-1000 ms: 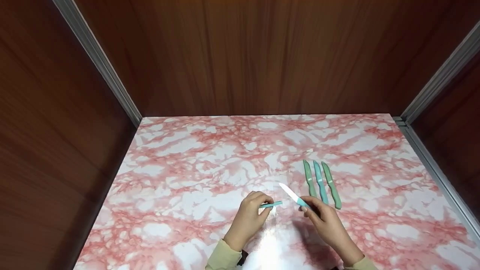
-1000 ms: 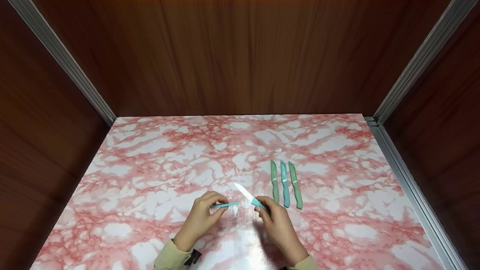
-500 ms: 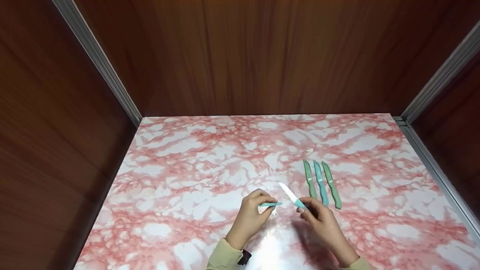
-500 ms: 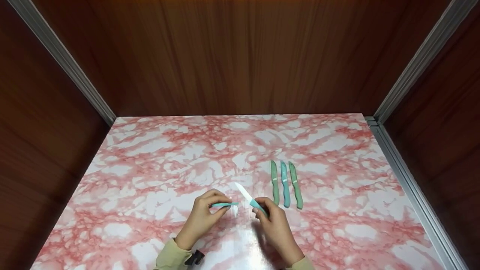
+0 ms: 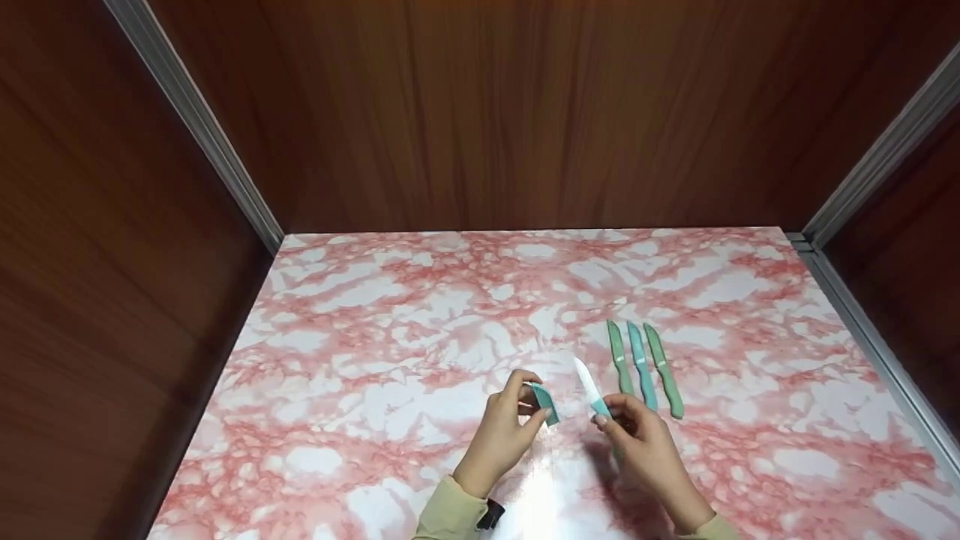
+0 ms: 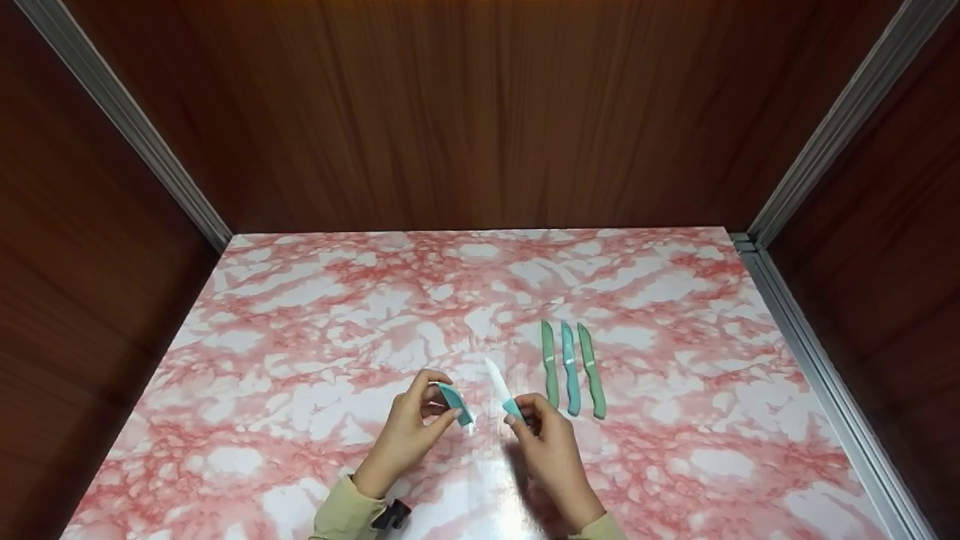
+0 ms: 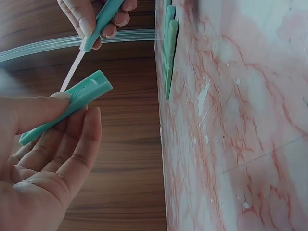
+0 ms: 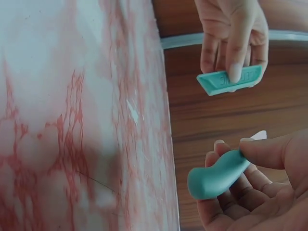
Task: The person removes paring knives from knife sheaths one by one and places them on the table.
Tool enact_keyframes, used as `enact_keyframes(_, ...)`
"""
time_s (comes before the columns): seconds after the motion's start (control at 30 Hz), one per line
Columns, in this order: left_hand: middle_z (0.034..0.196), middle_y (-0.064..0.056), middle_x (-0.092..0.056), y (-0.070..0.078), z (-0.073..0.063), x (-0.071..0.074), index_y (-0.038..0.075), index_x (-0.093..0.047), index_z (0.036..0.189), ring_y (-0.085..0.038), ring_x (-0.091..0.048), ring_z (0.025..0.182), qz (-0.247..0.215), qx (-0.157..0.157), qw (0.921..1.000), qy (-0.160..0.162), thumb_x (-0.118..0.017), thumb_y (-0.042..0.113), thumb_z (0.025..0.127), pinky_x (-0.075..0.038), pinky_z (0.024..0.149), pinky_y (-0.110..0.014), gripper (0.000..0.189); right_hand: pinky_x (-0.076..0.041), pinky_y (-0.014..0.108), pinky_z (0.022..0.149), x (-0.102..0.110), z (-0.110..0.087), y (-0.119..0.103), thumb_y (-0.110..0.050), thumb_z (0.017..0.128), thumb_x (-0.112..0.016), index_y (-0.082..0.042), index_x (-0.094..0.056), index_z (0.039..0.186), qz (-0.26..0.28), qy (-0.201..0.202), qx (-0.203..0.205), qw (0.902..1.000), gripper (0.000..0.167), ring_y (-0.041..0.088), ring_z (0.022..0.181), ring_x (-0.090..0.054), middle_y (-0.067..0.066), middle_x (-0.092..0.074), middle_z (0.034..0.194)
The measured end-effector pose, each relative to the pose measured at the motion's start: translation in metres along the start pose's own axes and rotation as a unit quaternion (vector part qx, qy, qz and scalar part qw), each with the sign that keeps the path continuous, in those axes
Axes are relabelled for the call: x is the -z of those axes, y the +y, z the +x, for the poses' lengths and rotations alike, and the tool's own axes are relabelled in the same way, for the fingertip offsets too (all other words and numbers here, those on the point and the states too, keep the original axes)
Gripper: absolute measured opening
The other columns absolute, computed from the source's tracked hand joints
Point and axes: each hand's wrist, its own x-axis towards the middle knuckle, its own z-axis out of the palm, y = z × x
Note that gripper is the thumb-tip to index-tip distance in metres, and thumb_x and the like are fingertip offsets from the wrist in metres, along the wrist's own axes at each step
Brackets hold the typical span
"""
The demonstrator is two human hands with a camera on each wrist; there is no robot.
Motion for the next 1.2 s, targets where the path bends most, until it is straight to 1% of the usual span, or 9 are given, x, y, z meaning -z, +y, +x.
enact_keyframes(0.17,0.09,0.0,-0.067,-0.003,0.002,-0.002,0.01,-0.046,0.116,-0.008,-0.063,0.081,-0.008,0.0,1.0,0.004,-0.066,0.005,0.09,-0.053,0.075,-0.022,0.033,-0.051,0.027,0.067,0.0,0.001,0.0,-0.006,0.089,-0.067,-0.001,-0.063,0.103,-0.001,0.0,-0.011,0.9999,0.015,0.03,0.081,-0.062,0.01,-0.065,0.088)
enact_keyframes(0.27,0.094,0.002,-0.064,-0.005,0.002,-0.003,0.013,-0.05,0.116,-0.007,-0.062,0.084,-0.004,0.0,1.0,0.007,-0.066,0.005,0.09,-0.053,0.075,-0.022,0.032,-0.052,0.028,0.067,-0.001,0.002,0.001,-0.006,0.089,-0.068,-0.001,-0.063,0.102,-0.004,0.003,-0.019,0.9998,0.014,0.026,0.08,-0.063,0.01,-0.066,0.088)
enact_keyframes(0.33,0.097,0.003,-0.061,-0.006,0.003,-0.004,0.014,-0.053,0.119,-0.007,-0.06,0.087,0.0,-0.001,0.9999,0.012,-0.065,0.006,0.09,-0.052,0.076,-0.022,0.033,-0.052,0.028,0.066,-0.002,0.003,0.001,-0.004,0.088,-0.068,-0.002,-0.064,0.101,-0.006,0.009,-0.025,0.9996,0.014,0.023,0.078,-0.063,0.01,-0.066,0.087)
enact_keyframes(0.47,0.101,0.001,-0.059,-0.007,0.004,-0.005,0.005,-0.056,0.126,-0.009,-0.06,0.088,0.007,-0.001,0.9996,0.026,-0.066,0.005,0.09,-0.052,0.076,-0.022,0.038,-0.053,0.028,0.064,-0.002,0.004,0.002,0.0,0.086,-0.068,0.001,-0.062,0.106,0.006,0.021,-0.031,0.9993,0.02,0.023,0.076,-0.064,0.012,-0.065,0.089)
enact_keyframes(0.53,0.1,0.001,-0.059,-0.007,0.005,-0.005,0.001,-0.056,0.127,-0.009,-0.06,0.089,0.004,0.003,0.9995,0.03,-0.066,0.005,0.089,-0.052,0.076,-0.021,0.039,-0.053,0.028,0.064,-0.003,0.004,0.002,0.002,0.086,-0.068,0.003,-0.061,0.108,0.016,0.024,-0.027,0.9992,0.023,0.023,0.077,-0.064,0.014,-0.064,0.091)
enact_keyframes(0.6,0.098,0.001,-0.06,-0.009,0.005,-0.006,0.0,-0.058,0.126,-0.009,-0.061,0.088,0.002,0.009,0.9995,0.03,-0.067,0.005,0.089,-0.052,0.076,-0.021,0.039,-0.053,0.028,0.065,-0.002,0.005,0.002,0.002,0.086,-0.068,0.003,-0.06,0.109,0.023,0.026,-0.023,0.9991,0.024,0.023,0.077,-0.064,0.014,-0.063,0.093)
enact_keyframes(0.83,0.092,0.0,-0.065,-0.017,0.009,-0.009,0.0,-0.063,0.121,-0.008,-0.063,0.082,-0.006,0.027,0.9989,0.037,-0.07,0.004,0.086,-0.053,0.071,-0.02,0.036,-0.054,0.03,0.065,-0.005,0.008,0.001,0.0,0.087,-0.068,0.003,-0.061,0.106,0.019,0.028,-0.03,0.999,0.021,0.024,0.077,-0.064,0.014,-0.063,0.092)
enact_keyframes(1.03,0.089,0.0,-0.065,-0.021,0.012,-0.011,0.003,-0.065,0.118,-0.007,-0.063,0.079,-0.02,0.056,0.9974,0.039,-0.071,0.003,0.085,-0.054,0.07,-0.021,0.034,-0.051,0.027,0.065,-0.007,0.013,0.003,0.0,0.086,-0.069,0.003,-0.062,0.103,0.002,0.028,-0.023,0.9993,0.019,0.021,0.076,-0.061,0.012,-0.063,0.087)
enact_keyframes(1.2,0.089,0.0,-0.065,-0.024,0.015,-0.01,0.004,-0.065,0.117,-0.008,-0.064,0.078,-0.024,0.061,0.9969,0.042,-0.071,0.003,0.085,-0.054,0.07,-0.021,0.033,-0.051,0.024,0.064,-0.008,0.017,0.003,0.001,0.084,-0.07,0.003,-0.064,0.101,-0.012,0.031,-0.014,0.9993,0.018,0.02,0.076,-0.06,0.012,-0.062,0.087)
